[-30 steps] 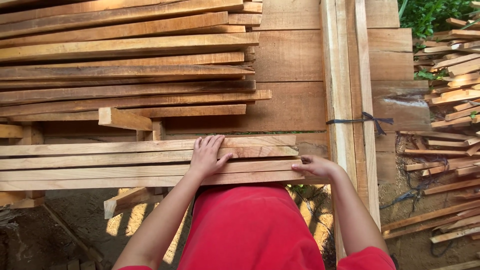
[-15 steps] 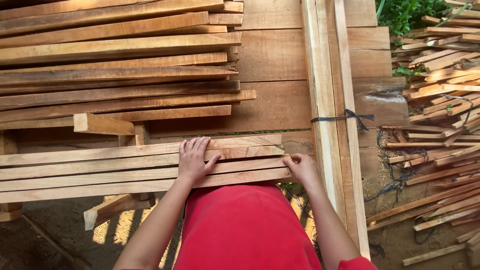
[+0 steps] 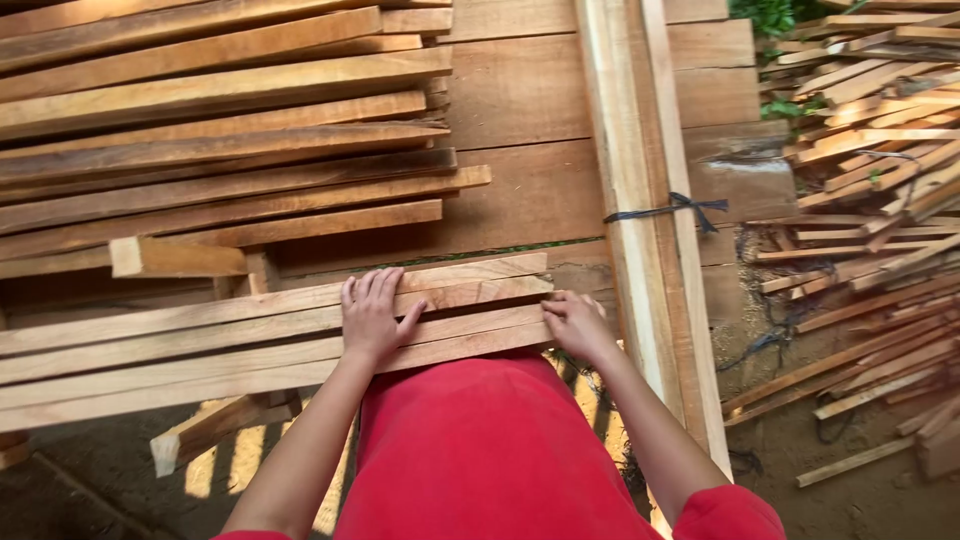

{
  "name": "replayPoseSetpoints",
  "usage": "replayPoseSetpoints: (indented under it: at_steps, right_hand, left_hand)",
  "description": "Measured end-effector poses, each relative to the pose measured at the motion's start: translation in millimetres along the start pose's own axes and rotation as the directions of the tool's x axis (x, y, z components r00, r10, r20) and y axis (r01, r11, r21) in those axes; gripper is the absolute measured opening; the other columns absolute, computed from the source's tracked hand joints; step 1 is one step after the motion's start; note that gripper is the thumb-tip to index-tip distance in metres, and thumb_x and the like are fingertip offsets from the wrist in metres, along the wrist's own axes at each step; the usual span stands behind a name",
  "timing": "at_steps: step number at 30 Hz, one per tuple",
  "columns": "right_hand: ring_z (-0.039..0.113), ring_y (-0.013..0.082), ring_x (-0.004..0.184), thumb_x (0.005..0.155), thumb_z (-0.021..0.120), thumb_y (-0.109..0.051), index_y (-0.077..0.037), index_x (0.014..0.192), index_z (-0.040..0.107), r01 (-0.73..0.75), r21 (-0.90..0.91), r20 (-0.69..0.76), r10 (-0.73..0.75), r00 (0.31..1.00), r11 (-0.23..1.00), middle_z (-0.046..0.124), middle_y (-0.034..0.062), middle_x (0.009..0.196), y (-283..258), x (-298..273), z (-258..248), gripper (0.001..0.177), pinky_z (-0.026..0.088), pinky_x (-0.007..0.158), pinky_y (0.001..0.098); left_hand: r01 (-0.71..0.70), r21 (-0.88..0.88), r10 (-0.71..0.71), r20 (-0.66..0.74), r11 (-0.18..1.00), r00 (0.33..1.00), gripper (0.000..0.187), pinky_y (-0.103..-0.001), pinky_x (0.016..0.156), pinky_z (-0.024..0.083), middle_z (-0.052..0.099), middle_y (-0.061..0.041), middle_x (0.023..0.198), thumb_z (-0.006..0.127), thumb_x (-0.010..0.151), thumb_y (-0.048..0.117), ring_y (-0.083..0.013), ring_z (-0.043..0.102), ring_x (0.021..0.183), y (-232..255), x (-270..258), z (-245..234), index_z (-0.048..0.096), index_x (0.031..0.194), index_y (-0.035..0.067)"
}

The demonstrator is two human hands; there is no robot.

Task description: Organizing thin wooden planks into a bundle and securing them with a strap.

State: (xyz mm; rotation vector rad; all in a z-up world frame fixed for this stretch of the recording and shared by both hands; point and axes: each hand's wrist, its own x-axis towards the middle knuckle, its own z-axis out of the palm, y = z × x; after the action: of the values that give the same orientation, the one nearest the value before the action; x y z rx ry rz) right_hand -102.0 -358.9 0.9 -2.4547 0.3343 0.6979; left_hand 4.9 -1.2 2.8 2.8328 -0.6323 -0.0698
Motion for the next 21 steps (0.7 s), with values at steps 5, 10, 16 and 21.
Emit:
replayPoseSetpoints:
  at_steps: [5, 10, 16, 21]
  right_hand:
    - [0.061, 0.0291, 0.124, 0.091, 0.063, -0.040, -0.032, 0.122, 0.076, 0.042, -0.003, 0.021, -0.042, 0.999, 0.999, 0.068, -0.0045, 0.128, 2, -2, 13, 0.035, 0.042, 0.111, 0.0481]
    - [0.062, 0.0363, 0.121, 0.087, 0.066, -0.025, -0.024, 0.121, 0.077, 0.142, 0.177, -0.031, -0.138, 0.990, 0.974, 0.072, 0.0032, 0.125, 11, 0, 25, 0.036, 0.045, 0.108, 0.0489]
    - [0.068, 0.0248, 0.113, 0.089, 0.063, -0.024, -0.026, 0.112, 0.081, -0.199, 0.379, -0.184, 0.285, 0.941, 0.904, 0.077, -0.0002, 0.110, 40, 4, 15, 0.029, 0.052, 0.099, 0.0377]
    - [0.071, 0.0241, 0.108, 0.081, 0.060, -0.029, -0.036, 0.104, 0.082, -0.288, 0.293, -0.116, 0.333, 0.936, 0.912, 0.079, -0.0057, 0.102, 37, 13, 24, 0.032, 0.055, 0.096, 0.0408]
  left_hand:
    - [0.003, 0.004, -0.003, 0.014, 1.000, 1.000, 0.065, -0.050, 0.117, 0.021, 0.058, 0.004, 0.140, 0.059, 0.091, 0.062, -0.0178, 0.048, 0.134, -4, -9, 4, 0.055, 0.142, 0.022]
    - [0.012, 0.016, -0.012, -0.014, 1.000, 1.000, 0.065, -0.049, 0.118, 0.021, 0.059, 0.004, 0.139, 0.057, 0.092, 0.064, -0.0178, 0.049, 0.134, -3, -2, 7, 0.056, 0.141, 0.022]
    - [-0.003, 0.027, 0.004, -0.025, 1.000, 1.000, 0.066, -0.050, 0.118, 0.020, 0.060, 0.003, 0.138, 0.057, 0.091, 0.064, -0.0179, 0.050, 0.133, -3, -4, 11, 0.057, 0.140, 0.021]
    - [-0.009, -0.003, 0.009, -0.024, 1.000, 1.000, 0.065, -0.050, 0.117, 0.021, 0.060, 0.002, 0.138, 0.058, 0.091, 0.063, -0.0188, 0.050, 0.133, -7, -5, 16, 0.057, 0.141, 0.020]
